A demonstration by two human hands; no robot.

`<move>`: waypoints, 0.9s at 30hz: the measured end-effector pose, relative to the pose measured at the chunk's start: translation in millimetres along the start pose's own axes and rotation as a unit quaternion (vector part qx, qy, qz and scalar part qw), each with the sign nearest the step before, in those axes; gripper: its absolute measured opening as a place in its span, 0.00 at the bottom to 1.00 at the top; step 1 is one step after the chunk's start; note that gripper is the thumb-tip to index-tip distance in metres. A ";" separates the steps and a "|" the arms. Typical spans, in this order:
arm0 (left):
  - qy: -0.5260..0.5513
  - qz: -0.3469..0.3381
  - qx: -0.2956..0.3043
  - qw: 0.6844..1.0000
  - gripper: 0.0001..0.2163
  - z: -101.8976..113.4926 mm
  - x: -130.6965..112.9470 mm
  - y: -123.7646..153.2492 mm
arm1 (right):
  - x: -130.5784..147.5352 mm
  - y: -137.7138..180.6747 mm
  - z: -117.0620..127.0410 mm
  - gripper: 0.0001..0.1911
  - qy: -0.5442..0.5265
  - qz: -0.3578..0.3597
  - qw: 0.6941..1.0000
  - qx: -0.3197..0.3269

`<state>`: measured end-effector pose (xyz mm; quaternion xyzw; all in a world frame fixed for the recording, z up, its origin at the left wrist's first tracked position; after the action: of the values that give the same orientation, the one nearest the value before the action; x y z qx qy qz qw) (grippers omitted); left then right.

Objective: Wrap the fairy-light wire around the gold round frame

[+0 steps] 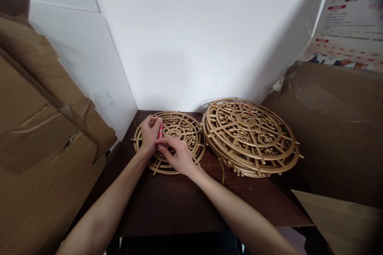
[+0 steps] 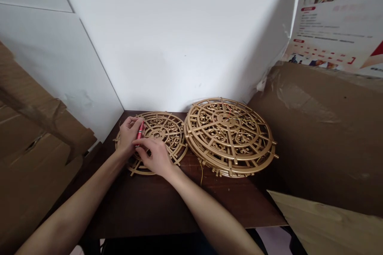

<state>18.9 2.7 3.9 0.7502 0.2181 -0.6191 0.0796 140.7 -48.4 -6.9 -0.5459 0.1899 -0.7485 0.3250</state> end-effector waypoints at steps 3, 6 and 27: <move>-0.002 -0.008 -0.008 1.000 0.08 -1.5 1.0 1.5 | 0.6 1.4 -0.3 0.11 0.013 0.027 1.000 0.000; 0.008 -0.006 0.003 1.000 0.08 -2.5 1.5 2.8 | 0.2 1.8 -0.2 0.10 0.009 0.042 0.999 -0.006; 0.039 0.064 0.031 0.997 0.09 -4.9 6.9 1.6 | -4.9 -4.2 1.1 0.06 -0.011 0.031 0.999 0.032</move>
<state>24.9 4.7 -1.8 0.7883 0.1539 -0.5893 0.0873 141.5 -42.0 -7.2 -0.5372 0.1793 -0.7375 0.3678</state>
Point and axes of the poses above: each hand's wrist, its own y-axis away from the middle knuckle, its own z-axis out of the back of the hand, x = y × z, the point moved 1 cm from there along -y, towards the middle knuckle, and after that the axes turned 4 degrees about -x, right-handed, at the moved point
